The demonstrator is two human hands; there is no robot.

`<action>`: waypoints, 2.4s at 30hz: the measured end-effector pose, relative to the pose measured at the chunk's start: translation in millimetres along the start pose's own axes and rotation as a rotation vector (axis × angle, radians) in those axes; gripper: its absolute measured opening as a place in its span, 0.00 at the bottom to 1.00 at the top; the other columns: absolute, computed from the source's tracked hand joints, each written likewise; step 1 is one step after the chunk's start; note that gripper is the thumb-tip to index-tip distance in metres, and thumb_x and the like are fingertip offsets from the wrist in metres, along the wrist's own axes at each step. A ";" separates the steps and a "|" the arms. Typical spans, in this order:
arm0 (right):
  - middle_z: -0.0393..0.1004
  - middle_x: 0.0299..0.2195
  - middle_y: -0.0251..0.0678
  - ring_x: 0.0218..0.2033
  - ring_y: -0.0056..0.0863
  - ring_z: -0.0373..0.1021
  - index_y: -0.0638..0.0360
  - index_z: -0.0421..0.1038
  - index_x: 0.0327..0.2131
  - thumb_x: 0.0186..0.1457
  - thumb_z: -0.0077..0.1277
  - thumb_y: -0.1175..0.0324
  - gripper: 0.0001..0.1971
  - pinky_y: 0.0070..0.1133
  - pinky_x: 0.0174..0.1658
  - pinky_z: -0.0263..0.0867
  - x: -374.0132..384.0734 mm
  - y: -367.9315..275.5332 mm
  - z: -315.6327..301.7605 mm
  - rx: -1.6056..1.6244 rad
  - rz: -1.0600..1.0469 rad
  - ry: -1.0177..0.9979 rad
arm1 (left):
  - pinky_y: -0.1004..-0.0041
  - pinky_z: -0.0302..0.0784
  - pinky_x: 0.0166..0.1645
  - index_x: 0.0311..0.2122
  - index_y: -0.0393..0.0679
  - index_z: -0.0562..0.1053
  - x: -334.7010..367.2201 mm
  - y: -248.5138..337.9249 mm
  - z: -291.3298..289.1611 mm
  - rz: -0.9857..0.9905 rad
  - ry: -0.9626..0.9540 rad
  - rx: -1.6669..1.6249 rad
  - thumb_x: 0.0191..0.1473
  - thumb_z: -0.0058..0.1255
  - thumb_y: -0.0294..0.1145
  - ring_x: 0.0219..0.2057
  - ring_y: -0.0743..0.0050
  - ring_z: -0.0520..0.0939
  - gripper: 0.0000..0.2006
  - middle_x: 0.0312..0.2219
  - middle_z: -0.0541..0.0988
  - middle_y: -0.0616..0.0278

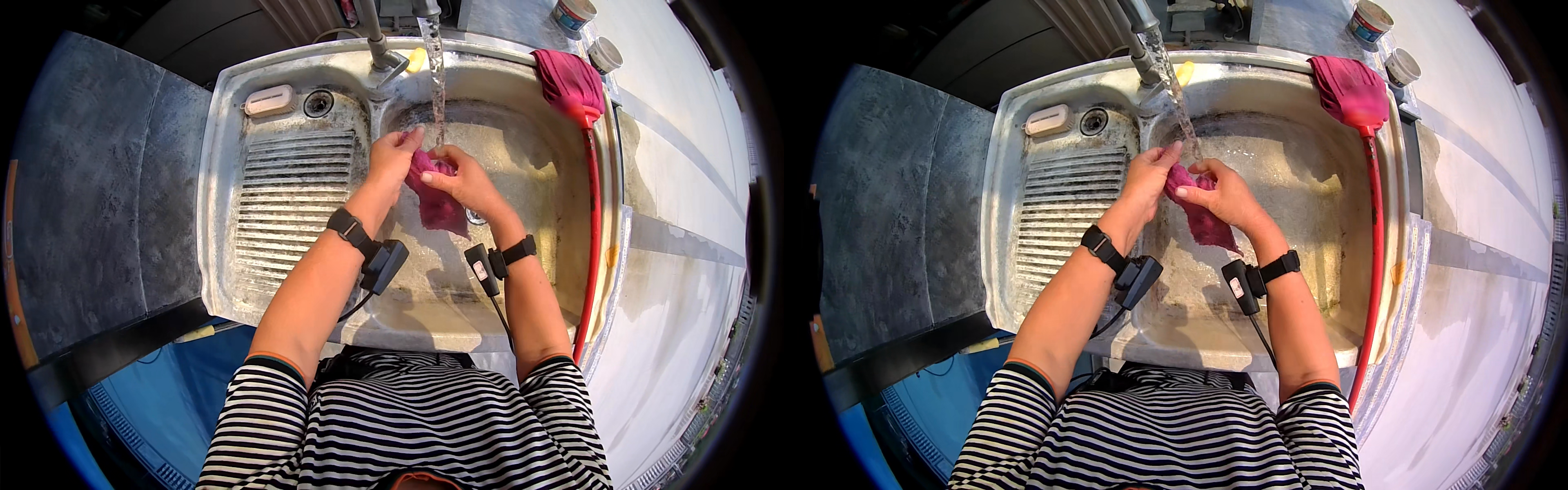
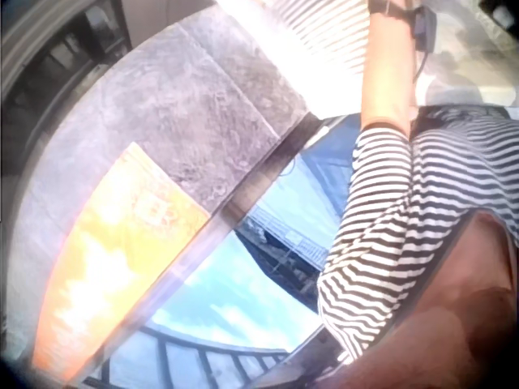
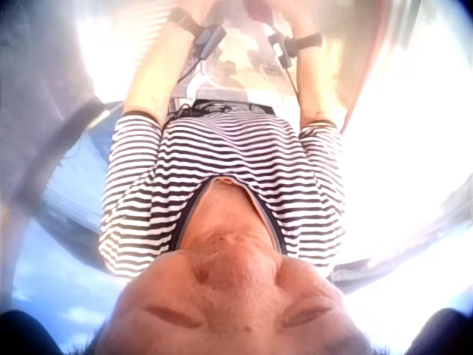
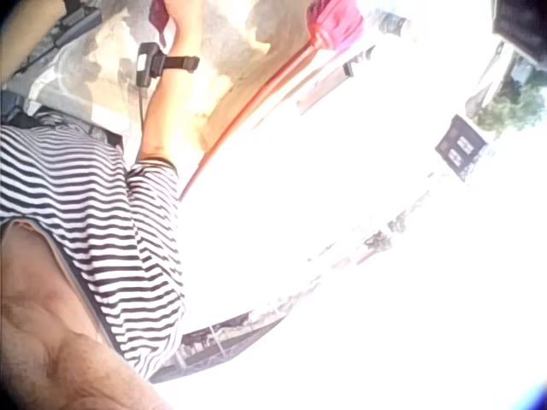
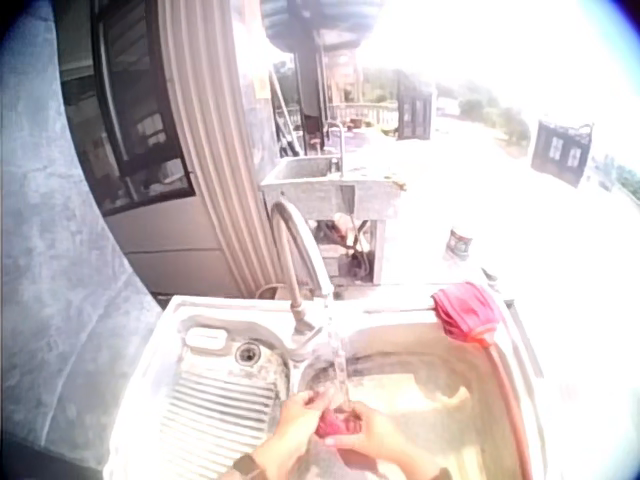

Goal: The person washes a pink cloth in a double-basin sink using running water and soap, wrings the cloth out by hand, and then wipes a red squeegee tool with the damp cloth.

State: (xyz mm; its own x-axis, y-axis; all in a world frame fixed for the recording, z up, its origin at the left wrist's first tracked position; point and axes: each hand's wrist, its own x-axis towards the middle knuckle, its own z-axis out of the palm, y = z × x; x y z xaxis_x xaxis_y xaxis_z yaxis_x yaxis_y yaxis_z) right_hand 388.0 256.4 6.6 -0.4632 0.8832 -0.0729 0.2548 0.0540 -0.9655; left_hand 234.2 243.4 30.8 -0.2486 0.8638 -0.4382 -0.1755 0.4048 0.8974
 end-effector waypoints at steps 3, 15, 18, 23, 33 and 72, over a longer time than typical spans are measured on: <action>0.76 0.32 0.46 0.33 0.39 0.73 0.62 0.67 0.44 0.37 0.63 0.62 0.28 0.28 0.39 0.68 1.4 -41.8 -1.3 -0.228 0.069 0.050 | 0.78 0.68 0.26 0.25 0.38 0.74 1.5 4.4 8.7 0.145 0.021 0.099 0.50 0.58 0.39 0.19 0.83 0.72 0.13 0.21 0.76 0.67; 0.70 0.21 0.29 0.20 0.13 0.62 0.66 0.69 0.30 0.50 0.56 0.67 0.11 0.16 0.24 0.60 -1.2 -44.6 41.7 0.253 0.180 0.257 | 0.50 0.68 0.48 0.49 0.48 0.65 -15.8 -37.3 2.8 -0.613 -0.081 -0.342 0.56 0.30 0.63 0.44 0.59 0.74 0.29 0.43 0.74 0.59; 0.68 0.16 0.34 0.18 0.20 0.63 0.63 0.68 0.23 0.50 0.55 0.60 0.14 0.23 0.23 0.62 -19.0 -55.7 60.0 0.370 0.228 0.219 | 0.56 0.71 0.41 0.40 0.47 0.69 -22.7 -51.2 4.0 -0.486 -0.183 -0.447 0.56 0.32 0.57 0.37 0.62 0.76 0.23 0.36 0.76 0.60; 0.67 0.14 0.45 0.17 0.40 0.67 0.62 0.67 0.18 0.51 0.52 0.61 0.16 0.31 0.22 0.62 -17.5 -25.8 63.3 -0.459 -0.046 0.525 | 0.67 0.72 0.30 0.31 0.44 0.69 -44.6 -51.4 17.3 -0.277 -0.081 -0.458 0.55 0.44 0.41 0.28 0.67 0.76 0.11 0.28 0.74 0.60; 0.73 0.27 0.45 0.30 0.47 0.70 0.60 0.68 0.27 0.45 0.52 0.68 0.07 0.37 0.34 0.65 -17.6 38.6 14.5 -0.497 0.400 0.438 | 0.74 0.70 0.33 0.28 0.40 0.66 -27.3 -52.7 28.7 0.067 0.190 0.062 0.38 0.52 0.22 0.27 0.74 0.73 0.09 0.24 0.72 0.63; 0.72 0.23 0.47 0.25 0.43 0.70 0.63 0.70 0.26 0.54 0.49 0.62 0.12 0.31 0.31 0.66 -13.5 -60.6 52.7 -0.201 -0.010 0.445 | 0.69 0.73 0.37 0.36 0.43 0.71 -2.5 -78.3 14.0 -0.247 -0.206 -0.700 0.59 0.37 0.38 0.34 0.69 0.76 0.12 0.31 0.75 0.59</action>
State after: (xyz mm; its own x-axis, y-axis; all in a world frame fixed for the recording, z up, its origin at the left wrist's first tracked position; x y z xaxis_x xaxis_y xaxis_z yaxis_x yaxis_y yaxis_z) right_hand 334.0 216.7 52.9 -0.0700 0.9933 0.0922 0.4310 0.1135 -0.8952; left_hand 261.9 213.6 -37.7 0.0460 0.8392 -0.5418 -0.7817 0.3680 0.5036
